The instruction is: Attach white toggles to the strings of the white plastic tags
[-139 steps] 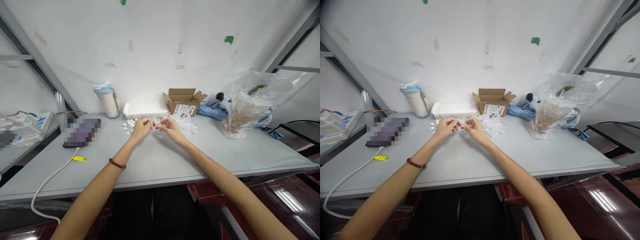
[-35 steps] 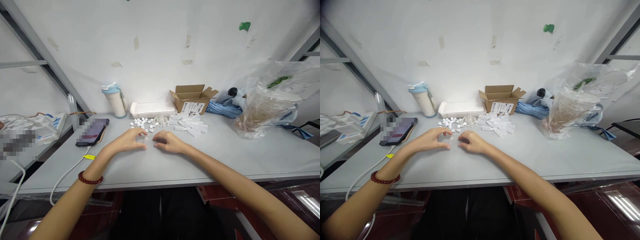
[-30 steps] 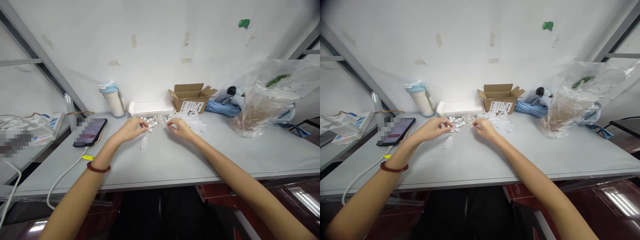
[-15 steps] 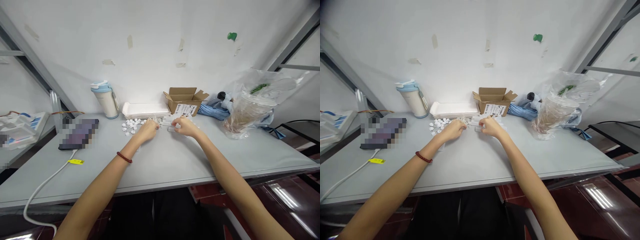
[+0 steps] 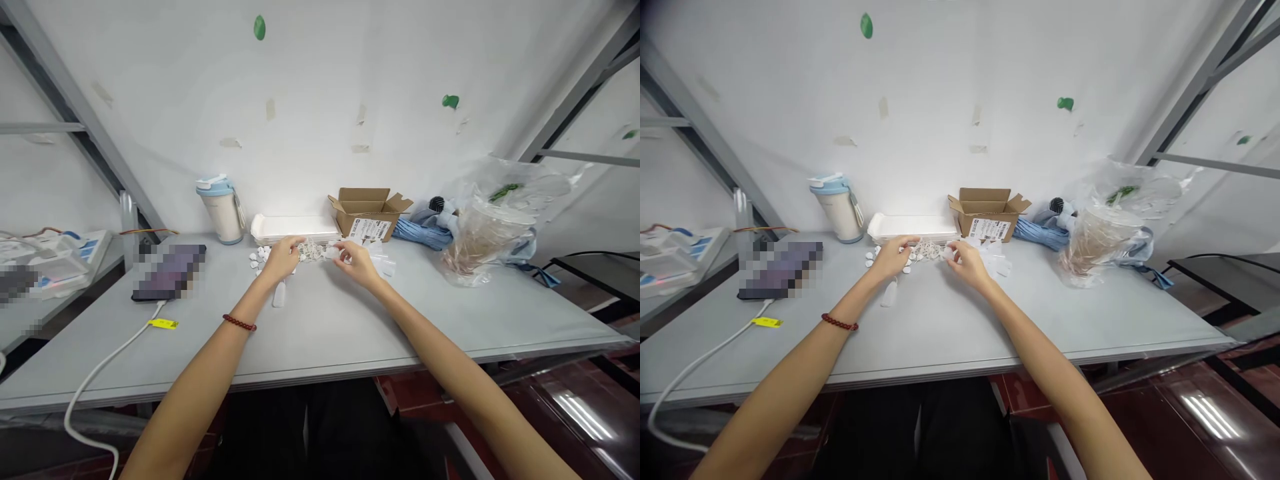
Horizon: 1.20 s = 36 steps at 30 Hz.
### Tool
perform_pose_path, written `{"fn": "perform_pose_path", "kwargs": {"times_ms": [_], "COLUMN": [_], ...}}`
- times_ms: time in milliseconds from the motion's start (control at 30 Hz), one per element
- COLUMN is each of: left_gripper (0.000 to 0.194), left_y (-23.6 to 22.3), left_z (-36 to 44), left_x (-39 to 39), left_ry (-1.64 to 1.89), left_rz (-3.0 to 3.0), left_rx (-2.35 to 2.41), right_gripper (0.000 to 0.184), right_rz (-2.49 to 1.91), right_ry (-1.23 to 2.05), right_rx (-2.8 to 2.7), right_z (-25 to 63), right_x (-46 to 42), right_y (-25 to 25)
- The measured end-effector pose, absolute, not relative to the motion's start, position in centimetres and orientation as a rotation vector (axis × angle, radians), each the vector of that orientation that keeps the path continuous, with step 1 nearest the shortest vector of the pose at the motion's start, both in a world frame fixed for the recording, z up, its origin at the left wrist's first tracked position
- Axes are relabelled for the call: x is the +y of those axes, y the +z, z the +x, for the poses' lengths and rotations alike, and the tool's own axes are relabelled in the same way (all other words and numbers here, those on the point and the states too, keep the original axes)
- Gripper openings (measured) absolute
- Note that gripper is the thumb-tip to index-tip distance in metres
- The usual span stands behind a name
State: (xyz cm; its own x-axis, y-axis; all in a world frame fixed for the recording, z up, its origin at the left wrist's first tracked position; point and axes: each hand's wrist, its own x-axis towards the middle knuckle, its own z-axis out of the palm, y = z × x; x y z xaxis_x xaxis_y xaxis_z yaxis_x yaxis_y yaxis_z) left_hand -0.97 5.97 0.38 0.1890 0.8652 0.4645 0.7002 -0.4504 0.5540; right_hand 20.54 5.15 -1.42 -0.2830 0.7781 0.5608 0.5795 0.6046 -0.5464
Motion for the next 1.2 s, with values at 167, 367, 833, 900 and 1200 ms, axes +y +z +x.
{"fn": "perform_pose_path", "kwargs": {"times_ms": [167,367,833,900,1200], "left_gripper": [0.035,0.029,0.029,0.029,0.030], "left_y": [1.1,1.1,0.2,0.3,0.6], "left_z": [-0.2,0.7,1.9,2.1,2.3], "left_x": [5.1,4.2,3.6,3.4,3.0], "left_ry": [1.238,1.310,1.289,1.311,1.303], "left_rz": [2.115,2.263,2.535,2.514,2.519], "left_rx": [1.471,1.371,1.288,1.255,1.218], "right_gripper": [0.024,0.035,0.039,0.039,0.039], "right_rz": [-1.079,-0.989,-0.871,-0.868,-0.869], "right_ry": [0.656,0.866,1.070,1.091,1.096], "right_rx": [-1.607,-1.453,-1.406,-1.416,-1.523], "right_z": [19.2,18.7,18.1,18.0,18.1], "right_x": [4.2,4.1,3.3,3.2,3.0], "right_y": [-1.3,-1.2,-0.7,-0.6,-0.6]}}
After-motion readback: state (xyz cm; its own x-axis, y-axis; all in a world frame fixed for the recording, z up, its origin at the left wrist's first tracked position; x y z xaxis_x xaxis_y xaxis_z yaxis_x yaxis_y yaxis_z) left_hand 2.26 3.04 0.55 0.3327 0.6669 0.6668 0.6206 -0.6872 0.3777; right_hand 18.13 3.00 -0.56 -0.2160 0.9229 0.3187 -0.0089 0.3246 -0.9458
